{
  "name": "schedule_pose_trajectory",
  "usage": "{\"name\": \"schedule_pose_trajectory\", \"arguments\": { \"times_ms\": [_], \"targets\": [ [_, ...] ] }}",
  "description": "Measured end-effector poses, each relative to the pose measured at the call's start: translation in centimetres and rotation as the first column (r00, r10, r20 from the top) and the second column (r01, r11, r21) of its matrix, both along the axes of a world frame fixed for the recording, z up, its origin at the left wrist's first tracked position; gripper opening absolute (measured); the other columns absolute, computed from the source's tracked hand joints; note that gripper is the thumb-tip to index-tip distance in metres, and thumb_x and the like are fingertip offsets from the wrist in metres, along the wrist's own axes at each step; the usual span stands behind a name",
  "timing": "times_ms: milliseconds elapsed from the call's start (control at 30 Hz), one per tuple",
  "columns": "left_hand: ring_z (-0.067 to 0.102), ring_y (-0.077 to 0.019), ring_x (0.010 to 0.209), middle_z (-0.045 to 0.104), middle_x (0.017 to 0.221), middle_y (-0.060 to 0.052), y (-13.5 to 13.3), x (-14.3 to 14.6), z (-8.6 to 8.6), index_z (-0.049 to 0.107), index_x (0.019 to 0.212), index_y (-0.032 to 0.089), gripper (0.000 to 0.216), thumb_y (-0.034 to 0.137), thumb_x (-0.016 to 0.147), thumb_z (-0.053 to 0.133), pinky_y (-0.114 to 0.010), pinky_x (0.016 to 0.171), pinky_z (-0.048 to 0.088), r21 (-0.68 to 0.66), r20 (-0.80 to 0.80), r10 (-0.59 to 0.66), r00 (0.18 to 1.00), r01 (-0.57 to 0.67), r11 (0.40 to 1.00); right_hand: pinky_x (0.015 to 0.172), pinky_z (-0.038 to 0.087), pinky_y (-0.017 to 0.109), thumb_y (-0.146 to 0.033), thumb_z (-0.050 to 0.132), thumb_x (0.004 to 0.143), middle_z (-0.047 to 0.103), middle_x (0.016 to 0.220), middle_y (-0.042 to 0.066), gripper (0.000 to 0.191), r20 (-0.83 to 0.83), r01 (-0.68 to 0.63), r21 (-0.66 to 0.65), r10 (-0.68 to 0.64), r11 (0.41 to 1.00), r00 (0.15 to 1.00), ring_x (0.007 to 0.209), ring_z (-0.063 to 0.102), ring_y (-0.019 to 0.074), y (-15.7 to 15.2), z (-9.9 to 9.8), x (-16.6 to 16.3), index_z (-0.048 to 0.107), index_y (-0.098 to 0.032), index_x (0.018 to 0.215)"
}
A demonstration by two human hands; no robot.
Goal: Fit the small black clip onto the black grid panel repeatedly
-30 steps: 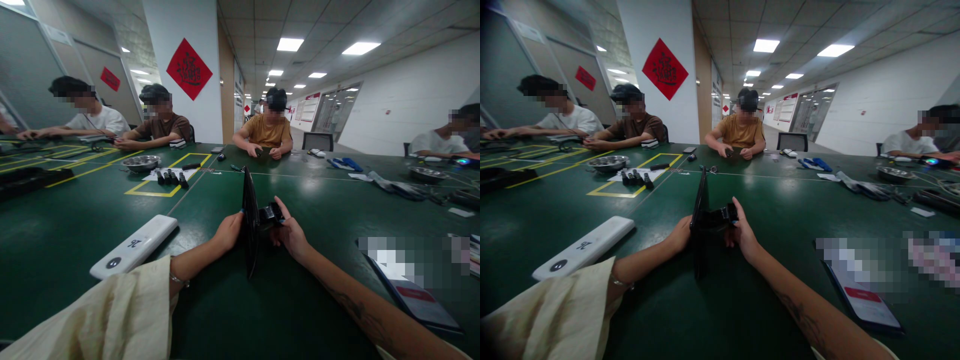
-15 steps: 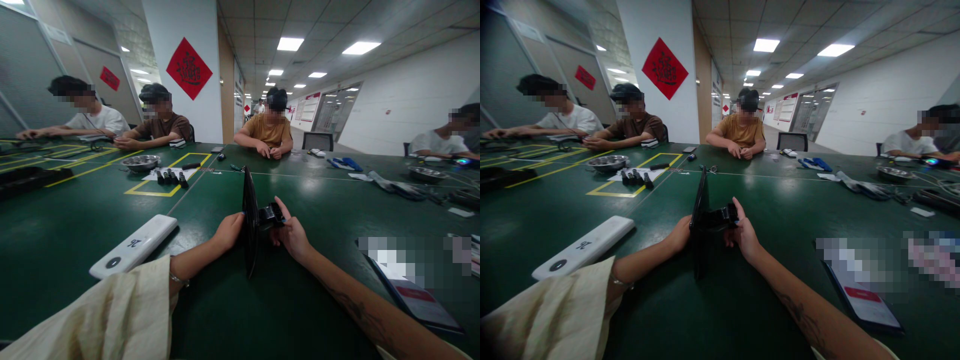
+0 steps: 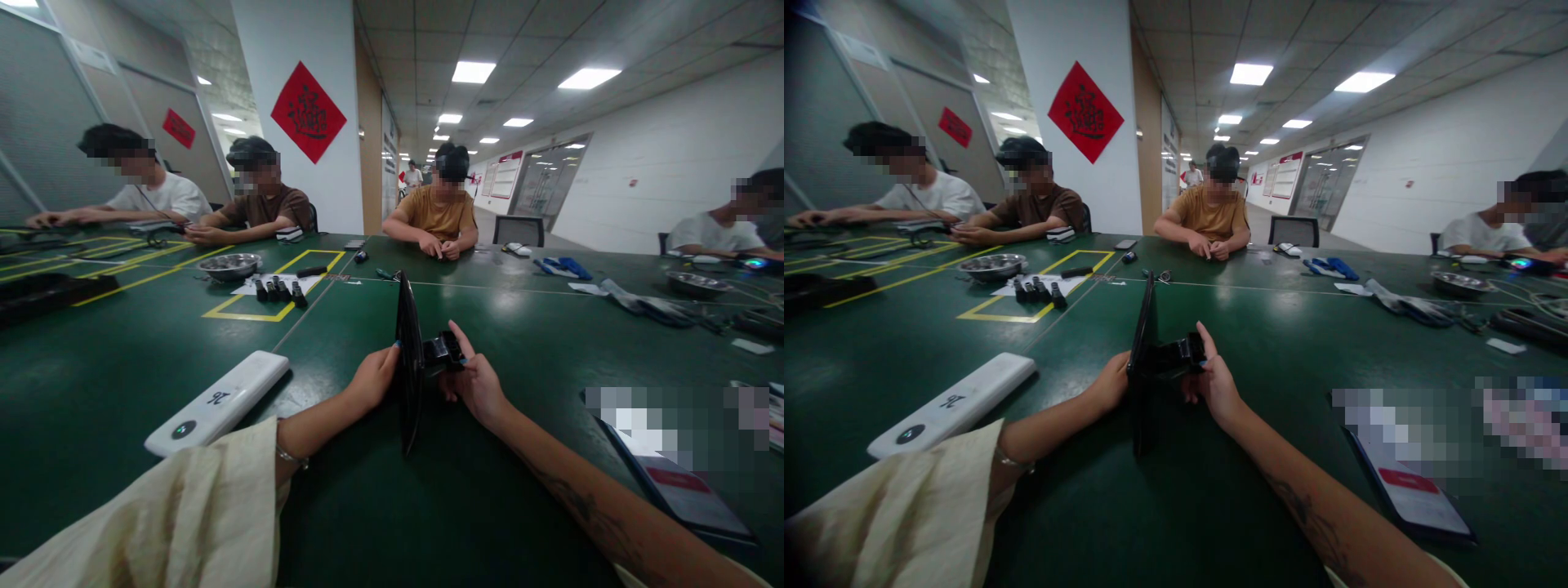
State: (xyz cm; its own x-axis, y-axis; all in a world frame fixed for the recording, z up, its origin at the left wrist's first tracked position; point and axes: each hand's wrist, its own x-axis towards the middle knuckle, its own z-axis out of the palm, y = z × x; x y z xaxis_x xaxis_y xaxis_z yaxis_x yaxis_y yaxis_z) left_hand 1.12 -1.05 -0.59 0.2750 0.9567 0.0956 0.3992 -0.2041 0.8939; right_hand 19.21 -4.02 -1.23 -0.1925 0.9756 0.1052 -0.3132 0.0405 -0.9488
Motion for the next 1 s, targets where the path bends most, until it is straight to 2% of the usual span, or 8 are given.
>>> {"name": "schedule_pose_trajectory", "arguments": {
  "times_ms": [267, 433, 600, 733, 1000],
  "targets": [
    [0.055, -0.0221, 0.078, 0.064, 0.078, -0.008, 0.6, 0.0, 0.0, 0.059, 0.072, 0.014, 0.036, 0.035, 0.083, 0.032, -0.031, 0.073, 0.042, 0.03, -0.05, 0.002, 0.999, 0.0, 1.0, 0.035, 0.032, 0.022, -0.035, 0.033, 0.062, 0.054, 0.059, -0.002, 0.09, -0.018, -0.02, 0.016, 0.02, 1.0, 1.0, 0.041, 0.049, 0.0143, 0.2, -0.2, 0.0, -0.002, -0.021, 0.144],
    [0.053, -0.0203, 0.071, 0.062, 0.072, -0.007, 0.7, -0.1, -0.3, 0.056, 0.066, 0.015, 0.038, 0.035, 0.084, 0.03, -0.032, 0.07, 0.041, 0.048, -0.054, 0.019, 0.998, -0.016, 0.999, 0.035, 0.032, 0.022, -0.035, 0.034, 0.064, 0.055, 0.059, -0.002, 0.09, -0.02, -0.034, 0.035, 0.035, 0.999, 0.999, 0.042, 0.049, 0.0142, 0.1, -0.3, 0.1, -0.003, -0.021, 0.144],
    [0.053, -0.0196, 0.069, 0.061, 0.071, -0.006, 0.5, -0.2, -0.5, 0.057, 0.068, 0.014, 0.037, 0.037, 0.084, 0.032, -0.031, 0.067, 0.041, 0.011, 0.003, -0.001, 1.0, 0.001, 1.0, 0.035, 0.031, 0.021, -0.035, 0.033, 0.065, 0.054, 0.057, -0.003, 0.089, -0.011, -0.043, 0.039, 0.043, 0.998, 0.999, 0.042, 0.049, 0.0141, 0.1, -0.1, 0.1, -0.006, -0.019, 0.144],
    [0.053, -0.0205, 0.073, 0.062, 0.074, -0.007, 0.1, -0.2, -0.1, 0.059, 0.073, 0.013, 0.035, 0.036, 0.082, 0.035, -0.031, 0.069, 0.042, -0.001, 0.027, -0.003, 1.0, 0.003, 1.0, 0.036, 0.031, 0.021, -0.035, 0.034, 0.065, 0.053, 0.056, -0.003, 0.09, -0.008, -0.047, 0.031, 0.047, 0.998, 0.999, 0.041, 0.049, 0.0141, 0.1, -0.1, 0.1, -0.006, -0.02, 0.144],
    [0.053, -0.0212, 0.075, 0.063, 0.075, -0.007, -0.1, -0.1, 0.7, 0.058, 0.067, 0.014, 0.035, 0.036, 0.081, 0.035, -0.032, 0.071, 0.041, 0.034, -0.018, -0.001, 1.0, 0.001, 0.999, 0.037, 0.031, 0.022, -0.034, 0.035, 0.064, 0.055, 0.059, -0.002, 0.09, -0.012, -0.033, 0.01, 0.033, 0.999, 0.999, 0.042, 0.05, 0.0139, -0.2, 0.1, 0.1, -0.005, -0.021, 0.144]
  ]
}}
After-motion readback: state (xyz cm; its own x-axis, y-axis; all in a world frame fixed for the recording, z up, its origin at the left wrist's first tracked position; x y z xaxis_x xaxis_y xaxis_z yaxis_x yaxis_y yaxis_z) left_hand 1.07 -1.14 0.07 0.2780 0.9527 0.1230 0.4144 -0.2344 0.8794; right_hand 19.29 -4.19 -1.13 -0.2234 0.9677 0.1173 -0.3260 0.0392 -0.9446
